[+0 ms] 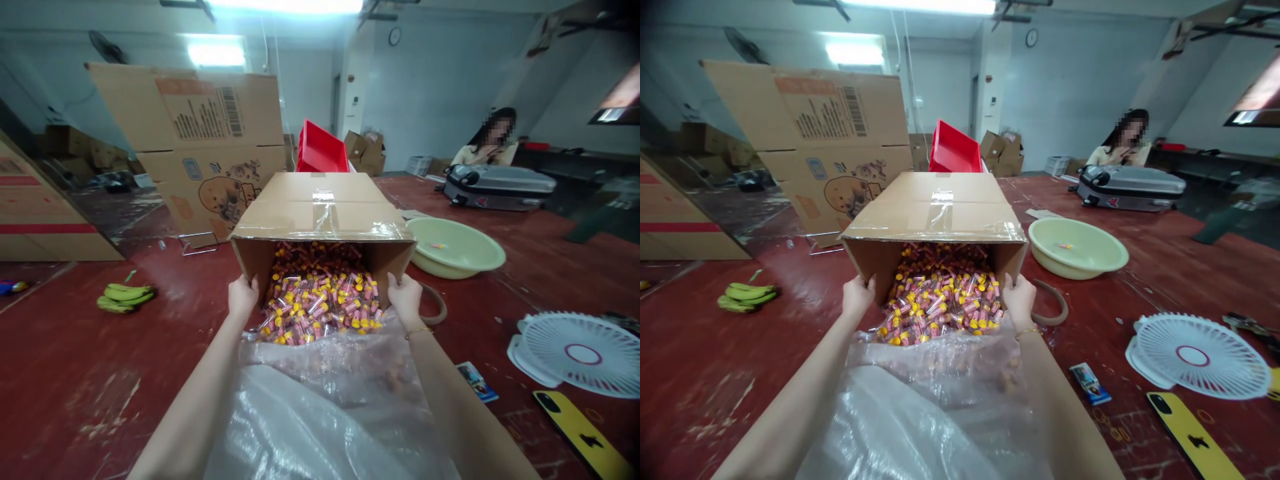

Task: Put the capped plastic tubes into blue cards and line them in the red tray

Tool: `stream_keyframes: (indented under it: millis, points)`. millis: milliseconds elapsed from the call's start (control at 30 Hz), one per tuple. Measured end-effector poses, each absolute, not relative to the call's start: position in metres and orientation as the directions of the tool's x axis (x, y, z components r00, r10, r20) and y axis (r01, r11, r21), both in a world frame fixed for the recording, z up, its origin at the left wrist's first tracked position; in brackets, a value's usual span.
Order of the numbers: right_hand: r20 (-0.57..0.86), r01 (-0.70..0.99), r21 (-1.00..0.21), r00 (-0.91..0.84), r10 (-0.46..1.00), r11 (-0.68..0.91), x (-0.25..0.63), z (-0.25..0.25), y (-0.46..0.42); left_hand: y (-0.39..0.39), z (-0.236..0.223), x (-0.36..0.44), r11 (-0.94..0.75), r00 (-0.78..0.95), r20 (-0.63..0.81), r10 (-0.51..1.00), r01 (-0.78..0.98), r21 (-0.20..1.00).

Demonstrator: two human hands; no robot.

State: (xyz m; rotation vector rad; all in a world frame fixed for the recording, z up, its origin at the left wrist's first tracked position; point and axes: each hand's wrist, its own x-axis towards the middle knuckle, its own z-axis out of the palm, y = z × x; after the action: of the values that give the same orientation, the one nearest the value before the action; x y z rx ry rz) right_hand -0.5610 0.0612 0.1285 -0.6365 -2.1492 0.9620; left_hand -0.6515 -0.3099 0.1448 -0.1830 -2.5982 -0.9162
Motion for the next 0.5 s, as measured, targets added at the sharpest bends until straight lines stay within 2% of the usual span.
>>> stream_keyframes:
  millis: [67, 100, 200, 267, 300, 333, 367, 400, 500]
  points:
    - [0.393, 0.148, -0.768, -0.660, 0.640, 0.623, -0.549, 0.125, 0.062, -0.317, 0.140, -0.645, 0.836, -0.931, 0.338, -0.136, 0.076, 0.544]
    - [0.394, 0.140, -0.764, -0.672, 0.627, 0.630, -0.543, 0.124, 0.063, -0.320, 0.139, -0.640, 0.843, -0.937, 0.316, -0.148, 0.047, 0.536]
    - [0.403, 0.091, -0.755, -0.717, 0.568, 0.650, -0.522, 0.127, 0.063, -0.326, 0.142, -0.606, 0.835, -0.950, 0.288, -0.118, 0.062, 0.547]
    - [0.453, 0.041, -0.710, -0.738, 0.500, 0.703, -0.501, 0.131, 0.056, -0.327, 0.145, -0.567, 0.829, -0.951, 0.306, -0.048, 0.133, 0.543]
    - [0.481, 0.010, -0.659, -0.763, 0.432, 0.752, -0.488, 0.134, 0.050, -0.326, 0.145, -0.544, 0.827, -0.954, 0.295, 0.060, 0.213, 0.521]
    - [0.492, -0.026, -0.594, -0.803, 0.337, 0.804, -0.474, 0.137, 0.043, -0.326, 0.144, -0.521, 0.801, -0.944, 0.230, 0.236, 0.323, 0.504]
    - [0.470, -0.070, -0.527, -0.854, 0.222, 0.847, -0.459, 0.140, 0.035, -0.326, 0.143, -0.498, 0.762, -0.896, 0.134, 0.424, 0.433, 0.482]
    - [0.408, -0.121, -0.477, -0.908, 0.097, 0.871, -0.444, 0.144, 0.027, -0.326, 0.140, -0.477, 0.733, -0.837, 0.031, 0.547, 0.496, 0.465]
    - [0.145, -0.258, -0.486, -0.966, -0.214, 0.835, -0.400, 0.152, 0.014, -0.329, 0.127, -0.432, 0.690, -0.731, -0.098, 0.676, 0.580, 0.432]
